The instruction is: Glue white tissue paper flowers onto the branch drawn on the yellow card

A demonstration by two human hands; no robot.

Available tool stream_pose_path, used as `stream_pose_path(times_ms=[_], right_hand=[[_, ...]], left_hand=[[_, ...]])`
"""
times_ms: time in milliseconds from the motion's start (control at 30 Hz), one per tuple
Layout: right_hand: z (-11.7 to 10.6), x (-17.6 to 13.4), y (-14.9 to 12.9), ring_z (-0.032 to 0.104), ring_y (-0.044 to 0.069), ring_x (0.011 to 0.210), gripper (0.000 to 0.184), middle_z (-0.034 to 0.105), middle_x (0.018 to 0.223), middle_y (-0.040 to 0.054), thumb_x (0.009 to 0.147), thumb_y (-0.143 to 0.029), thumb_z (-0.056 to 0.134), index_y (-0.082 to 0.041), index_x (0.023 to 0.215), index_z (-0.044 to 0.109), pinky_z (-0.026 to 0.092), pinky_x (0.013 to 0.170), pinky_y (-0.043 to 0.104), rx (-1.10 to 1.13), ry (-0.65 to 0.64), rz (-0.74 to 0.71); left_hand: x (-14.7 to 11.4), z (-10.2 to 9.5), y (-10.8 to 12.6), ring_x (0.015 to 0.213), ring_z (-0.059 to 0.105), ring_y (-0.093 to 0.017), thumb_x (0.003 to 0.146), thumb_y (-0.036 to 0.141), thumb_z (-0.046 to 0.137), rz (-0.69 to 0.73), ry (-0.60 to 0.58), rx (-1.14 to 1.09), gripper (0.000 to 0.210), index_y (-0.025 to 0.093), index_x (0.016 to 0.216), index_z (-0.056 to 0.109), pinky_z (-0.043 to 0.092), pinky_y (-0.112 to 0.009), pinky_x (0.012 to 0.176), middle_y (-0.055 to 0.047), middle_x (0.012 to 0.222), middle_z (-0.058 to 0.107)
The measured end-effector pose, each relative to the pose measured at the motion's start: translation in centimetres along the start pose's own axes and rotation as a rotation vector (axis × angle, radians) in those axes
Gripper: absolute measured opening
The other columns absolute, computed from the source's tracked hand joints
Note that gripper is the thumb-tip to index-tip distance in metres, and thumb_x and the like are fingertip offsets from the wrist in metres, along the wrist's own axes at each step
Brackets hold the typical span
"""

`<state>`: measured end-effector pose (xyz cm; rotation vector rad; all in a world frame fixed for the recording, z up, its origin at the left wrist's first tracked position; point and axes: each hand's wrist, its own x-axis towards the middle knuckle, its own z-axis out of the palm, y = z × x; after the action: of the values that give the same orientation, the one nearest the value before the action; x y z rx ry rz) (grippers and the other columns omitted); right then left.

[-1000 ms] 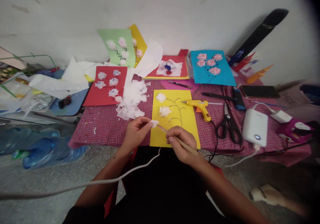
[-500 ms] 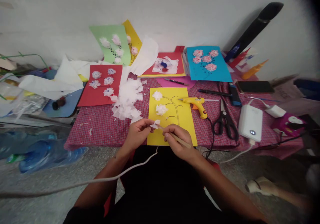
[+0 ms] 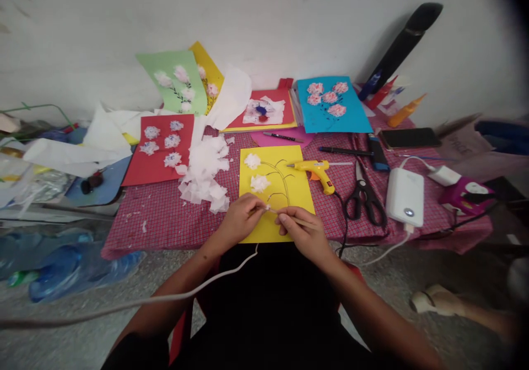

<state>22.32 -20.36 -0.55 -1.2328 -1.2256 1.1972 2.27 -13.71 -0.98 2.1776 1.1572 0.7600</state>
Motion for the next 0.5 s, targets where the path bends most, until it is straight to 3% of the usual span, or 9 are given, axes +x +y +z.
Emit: stream_pose_path(times_ms=[233, 500], right_hand=[[-0.5, 3.3, -0.1, 0.064, 0.014, 0.056, 0.022, 0.071, 0.073, 0.0014, 0.092, -0.04, 0.063, -0.021, 0.094, 0.072, 0.054, 0.057, 0.027, -0.194, 0.04, -0.063], [-0.7, 5.9, 1.2, 0.066, 0.016, 0.06, 0.022, 0.072, 0.08, 0.0039, 0.091, -0.041, 0.062, -0.02, 0.091, 0.07, 0.053, 0.058, 0.028, -0.196, 0.009, -0.051]], left_hand=[[3.6, 1.0, -1.1, 0.133, 0.049, -0.032, 0.092, 0.024, 0.064, 0.151, 0.073, 0.277, 0.012, 0.019, 0.091, 0.075, 0.041, -0.051, 0.111, -0.014, 0.141, 0.054], [5.3, 1.6, -2.2, 0.136, 0.047, -0.031, 0.09, 0.025, 0.067, 0.147, 0.074, 0.345, 0.01, 0.02, 0.091, 0.076, 0.04, -0.052, 0.114, -0.013, 0.143, 0.055]])
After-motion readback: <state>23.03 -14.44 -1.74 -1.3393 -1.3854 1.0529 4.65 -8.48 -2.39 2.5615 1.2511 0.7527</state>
